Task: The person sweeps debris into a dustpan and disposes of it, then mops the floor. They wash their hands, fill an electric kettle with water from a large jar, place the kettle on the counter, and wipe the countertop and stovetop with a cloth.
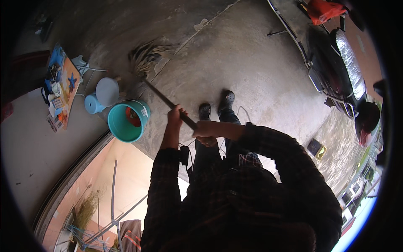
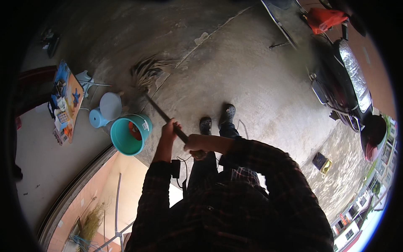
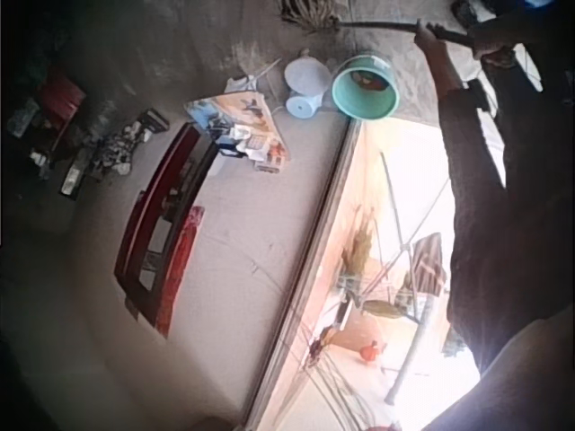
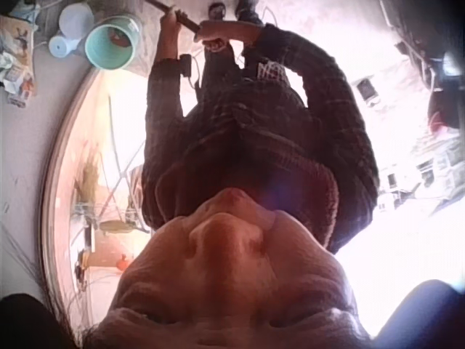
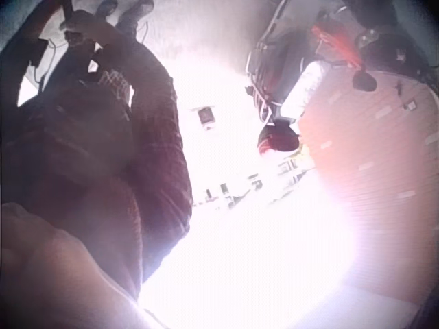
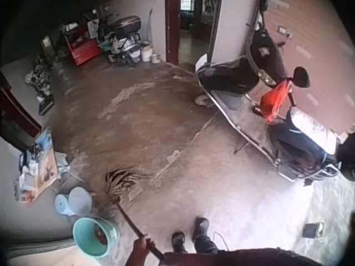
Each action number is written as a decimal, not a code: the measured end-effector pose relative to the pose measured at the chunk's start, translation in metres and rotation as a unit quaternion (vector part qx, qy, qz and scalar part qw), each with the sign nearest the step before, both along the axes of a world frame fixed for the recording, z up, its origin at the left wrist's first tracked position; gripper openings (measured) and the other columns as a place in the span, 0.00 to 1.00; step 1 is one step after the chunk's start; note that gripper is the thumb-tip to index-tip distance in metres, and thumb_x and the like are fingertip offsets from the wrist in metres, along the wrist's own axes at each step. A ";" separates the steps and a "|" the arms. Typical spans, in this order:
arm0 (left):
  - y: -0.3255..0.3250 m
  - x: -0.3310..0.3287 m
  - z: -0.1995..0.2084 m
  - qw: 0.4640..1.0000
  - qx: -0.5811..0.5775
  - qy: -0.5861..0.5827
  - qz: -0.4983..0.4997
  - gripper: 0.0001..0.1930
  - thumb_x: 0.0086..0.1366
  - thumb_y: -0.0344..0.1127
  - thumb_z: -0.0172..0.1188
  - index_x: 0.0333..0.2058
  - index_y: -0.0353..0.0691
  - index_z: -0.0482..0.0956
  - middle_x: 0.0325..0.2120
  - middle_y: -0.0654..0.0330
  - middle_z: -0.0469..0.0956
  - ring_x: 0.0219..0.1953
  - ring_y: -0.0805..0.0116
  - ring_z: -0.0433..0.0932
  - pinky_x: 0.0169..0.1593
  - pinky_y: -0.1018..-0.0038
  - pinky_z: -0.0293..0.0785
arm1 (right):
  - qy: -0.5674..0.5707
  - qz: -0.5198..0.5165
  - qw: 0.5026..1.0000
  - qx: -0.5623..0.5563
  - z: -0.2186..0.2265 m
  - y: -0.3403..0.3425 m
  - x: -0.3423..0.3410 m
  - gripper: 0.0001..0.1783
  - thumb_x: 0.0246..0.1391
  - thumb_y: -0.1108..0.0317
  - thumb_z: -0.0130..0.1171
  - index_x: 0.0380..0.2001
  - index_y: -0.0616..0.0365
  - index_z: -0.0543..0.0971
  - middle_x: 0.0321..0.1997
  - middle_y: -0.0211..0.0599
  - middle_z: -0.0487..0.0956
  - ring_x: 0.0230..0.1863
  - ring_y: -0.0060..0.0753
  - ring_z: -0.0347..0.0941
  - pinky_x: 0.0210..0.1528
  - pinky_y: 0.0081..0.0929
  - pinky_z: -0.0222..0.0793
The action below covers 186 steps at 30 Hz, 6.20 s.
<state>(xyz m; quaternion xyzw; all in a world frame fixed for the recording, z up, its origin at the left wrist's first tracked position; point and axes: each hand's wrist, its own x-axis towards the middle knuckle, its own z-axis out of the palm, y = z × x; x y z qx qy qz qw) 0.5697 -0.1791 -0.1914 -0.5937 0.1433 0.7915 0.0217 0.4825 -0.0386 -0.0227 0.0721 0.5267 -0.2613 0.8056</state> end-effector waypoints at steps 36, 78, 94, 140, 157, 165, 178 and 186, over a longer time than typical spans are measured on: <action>0.748 -0.022 0.048 0.714 -0.058 -0.042 -0.696 0.27 0.60 0.36 0.56 0.50 0.31 0.51 0.31 0.48 0.71 0.25 0.56 0.77 0.21 0.59 0.81 | -0.005 -0.746 0.664 0.055 0.046 0.660 0.181 0.07 0.56 0.70 0.51 0.36 0.57 0.66 0.20 0.29 0.64 0.13 0.17 0.57 0.11 0.18 0.54; 0.485 0.311 -0.037 0.994 0.075 -0.076 -0.002 0.15 0.65 0.36 0.48 0.45 0.35 0.57 0.33 0.51 0.65 0.31 0.57 0.71 0.38 0.54 0.78 | -0.078 -0.017 0.997 0.024 -0.059 0.492 0.284 0.08 0.50 0.68 0.54 0.26 0.60 0.68 0.19 0.32 0.71 0.13 0.18 0.63 0.13 0.19 0.59; 0.824 0.055 0.004 0.955 0.149 -0.041 -0.254 0.08 0.58 0.33 0.50 0.34 0.35 0.68 0.28 0.54 0.74 0.29 0.56 0.77 0.32 0.59 0.78 | 0.108 -0.009 0.994 0.010 0.041 0.822 0.054 0.08 0.47 0.72 0.58 0.20 0.65 0.74 0.13 0.36 0.70 0.10 0.25 0.63 0.09 0.26 0.56; 1.325 -0.151 0.024 0.793 -0.044 0.000 -0.607 0.15 0.64 0.37 0.51 0.39 0.29 0.67 0.26 0.52 0.70 0.23 0.57 0.75 0.24 0.56 0.80 | 0.056 -0.633 0.764 0.109 0.039 1.272 0.025 0.12 0.52 0.69 0.53 0.17 0.55 0.65 0.13 0.29 0.64 0.09 0.21 0.57 0.09 0.22 0.52; 1.376 -0.069 0.058 0.817 -0.047 0.068 -0.571 0.11 0.48 0.28 0.58 0.29 0.24 0.75 0.24 0.49 0.77 0.21 0.54 0.79 0.18 0.57 0.77 | -0.032 -0.513 0.850 0.114 0.121 1.316 0.090 0.08 0.50 0.76 0.50 0.20 0.56 0.65 0.15 0.28 0.62 0.13 0.22 0.60 0.14 0.26 0.60; 1.254 -0.053 0.045 0.904 -0.113 0.035 -0.410 0.15 0.49 0.32 0.56 0.32 0.24 0.74 0.24 0.46 0.76 0.22 0.54 0.79 0.18 0.57 0.75 | -0.021 -0.292 0.949 0.121 0.093 1.242 0.062 0.06 0.51 0.74 0.50 0.23 0.58 0.65 0.15 0.31 0.65 0.14 0.24 0.63 0.14 0.27 0.63; 1.137 0.160 -0.029 0.998 0.018 -0.052 -0.014 0.11 0.59 0.35 0.54 0.35 0.32 0.69 0.23 0.55 0.71 0.22 0.59 0.74 0.26 0.55 0.80 | 0.047 0.316 0.947 0.035 0.012 1.104 0.109 0.11 0.46 0.70 0.53 0.16 0.65 0.68 0.12 0.41 0.70 0.10 0.35 0.69 0.09 0.29 0.61; 1.135 0.274 -0.058 0.967 0.100 -0.091 0.218 0.10 0.58 0.29 0.51 0.38 0.32 0.63 0.31 0.50 0.66 0.31 0.54 0.72 0.39 0.48 0.76 | 0.062 0.467 0.881 -0.038 -0.011 1.050 0.155 0.16 0.52 0.59 0.54 0.22 0.62 0.70 0.12 0.36 0.70 0.08 0.30 0.66 0.08 0.28 0.58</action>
